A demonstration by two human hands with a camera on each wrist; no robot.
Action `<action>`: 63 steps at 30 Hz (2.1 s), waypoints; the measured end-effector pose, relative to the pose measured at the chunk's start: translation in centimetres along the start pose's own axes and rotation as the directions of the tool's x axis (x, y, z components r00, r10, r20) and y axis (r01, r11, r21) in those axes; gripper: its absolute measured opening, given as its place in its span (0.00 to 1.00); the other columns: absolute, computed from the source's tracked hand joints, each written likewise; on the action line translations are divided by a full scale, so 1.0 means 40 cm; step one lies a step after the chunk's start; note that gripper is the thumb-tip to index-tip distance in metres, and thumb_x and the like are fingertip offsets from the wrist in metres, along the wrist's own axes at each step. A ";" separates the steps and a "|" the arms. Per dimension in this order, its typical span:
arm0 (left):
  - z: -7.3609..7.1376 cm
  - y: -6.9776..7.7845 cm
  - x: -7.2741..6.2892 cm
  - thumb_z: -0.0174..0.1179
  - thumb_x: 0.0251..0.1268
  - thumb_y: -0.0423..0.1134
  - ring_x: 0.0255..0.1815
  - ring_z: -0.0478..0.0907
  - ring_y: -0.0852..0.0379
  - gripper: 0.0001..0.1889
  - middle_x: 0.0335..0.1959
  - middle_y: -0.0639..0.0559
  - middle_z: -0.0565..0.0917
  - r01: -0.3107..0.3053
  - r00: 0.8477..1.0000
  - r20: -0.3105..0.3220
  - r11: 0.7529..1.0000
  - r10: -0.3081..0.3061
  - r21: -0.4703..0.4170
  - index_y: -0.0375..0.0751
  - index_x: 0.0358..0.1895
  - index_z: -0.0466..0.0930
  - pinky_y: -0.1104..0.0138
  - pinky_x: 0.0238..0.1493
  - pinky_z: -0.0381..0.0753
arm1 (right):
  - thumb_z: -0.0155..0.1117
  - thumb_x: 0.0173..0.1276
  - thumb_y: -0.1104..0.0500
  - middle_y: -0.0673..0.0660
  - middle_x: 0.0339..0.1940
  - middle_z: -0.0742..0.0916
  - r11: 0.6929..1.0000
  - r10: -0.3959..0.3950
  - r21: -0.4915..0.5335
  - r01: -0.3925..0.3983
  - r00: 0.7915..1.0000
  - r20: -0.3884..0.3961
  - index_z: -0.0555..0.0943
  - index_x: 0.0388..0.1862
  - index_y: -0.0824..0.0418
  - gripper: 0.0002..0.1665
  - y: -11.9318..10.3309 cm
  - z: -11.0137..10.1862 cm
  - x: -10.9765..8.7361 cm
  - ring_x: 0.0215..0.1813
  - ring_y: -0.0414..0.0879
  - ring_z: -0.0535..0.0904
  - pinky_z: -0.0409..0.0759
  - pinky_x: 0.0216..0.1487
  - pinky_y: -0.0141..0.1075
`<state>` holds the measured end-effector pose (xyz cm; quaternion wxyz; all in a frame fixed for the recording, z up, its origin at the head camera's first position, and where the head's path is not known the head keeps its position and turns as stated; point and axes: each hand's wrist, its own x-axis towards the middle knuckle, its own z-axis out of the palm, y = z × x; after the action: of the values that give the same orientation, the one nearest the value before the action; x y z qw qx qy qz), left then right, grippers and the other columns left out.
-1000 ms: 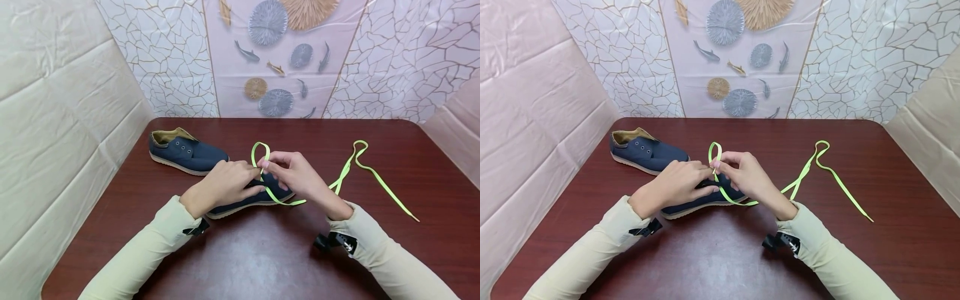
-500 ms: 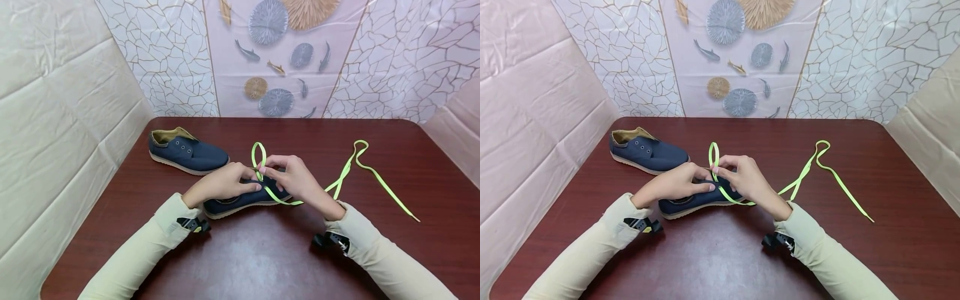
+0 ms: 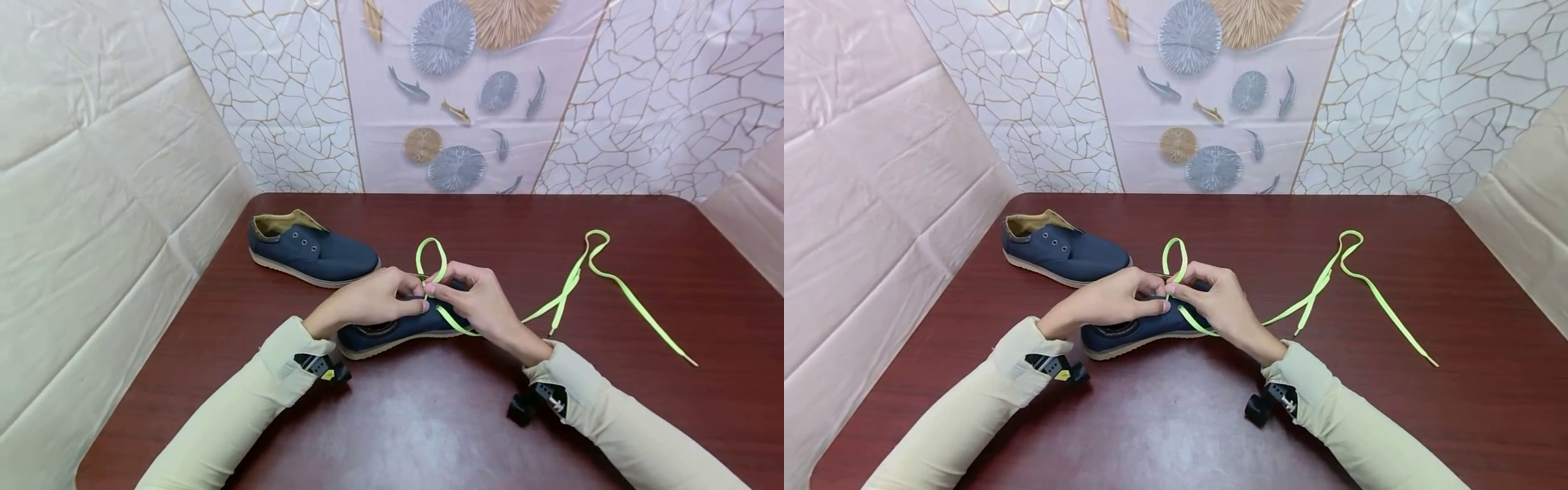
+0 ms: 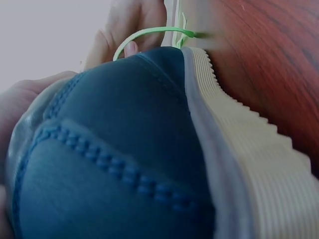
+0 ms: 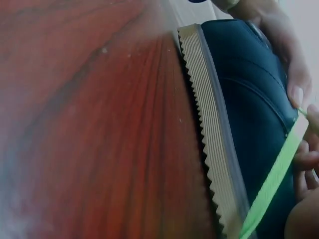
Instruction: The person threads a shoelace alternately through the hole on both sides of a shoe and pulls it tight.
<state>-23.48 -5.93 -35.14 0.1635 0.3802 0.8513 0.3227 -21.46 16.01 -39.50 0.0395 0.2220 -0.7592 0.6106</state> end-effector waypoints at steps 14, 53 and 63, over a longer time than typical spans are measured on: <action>-0.005 0.000 -0.001 0.62 0.75 0.37 0.26 0.67 0.66 0.04 0.26 0.62 0.75 0.013 1.000 0.027 0.999 -0.012 -0.032 0.44 0.41 0.86 0.71 0.31 0.65 | 0.75 0.67 0.70 0.55 0.39 0.90 0.997 -0.077 0.038 0.071 0.984 0.161 0.90 0.39 0.63 0.05 0.021 -0.031 -0.005 0.44 0.41 0.84 0.80 0.47 0.29; -0.026 -0.015 -0.009 0.43 0.81 0.28 0.21 0.75 0.57 0.19 0.24 0.53 0.76 0.093 0.993 0.090 0.962 -0.072 -0.255 0.34 0.59 0.85 0.66 0.32 0.81 | 0.77 0.58 0.77 0.58 0.36 0.84 0.972 -0.227 0.130 0.198 0.933 0.278 0.92 0.30 0.57 0.15 0.036 -0.033 -0.005 0.46 0.45 0.81 0.81 0.47 0.30; -0.024 -0.026 -0.003 0.54 0.78 0.26 0.23 0.77 0.61 0.14 0.24 0.56 0.79 0.010 0.997 0.082 0.968 0.011 -0.250 0.32 0.57 0.87 0.68 0.32 0.83 | 0.79 0.56 0.77 0.57 0.34 0.83 0.976 -0.204 0.128 0.176 0.942 0.266 0.90 0.27 0.62 0.12 0.035 -0.034 -0.007 0.44 0.45 0.79 0.79 0.43 0.29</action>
<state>-24.46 -6.96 -35.12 0.2450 0.3699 0.7963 0.4113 -22.02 17.58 -40.52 -0.0200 0.3794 -0.7000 0.6047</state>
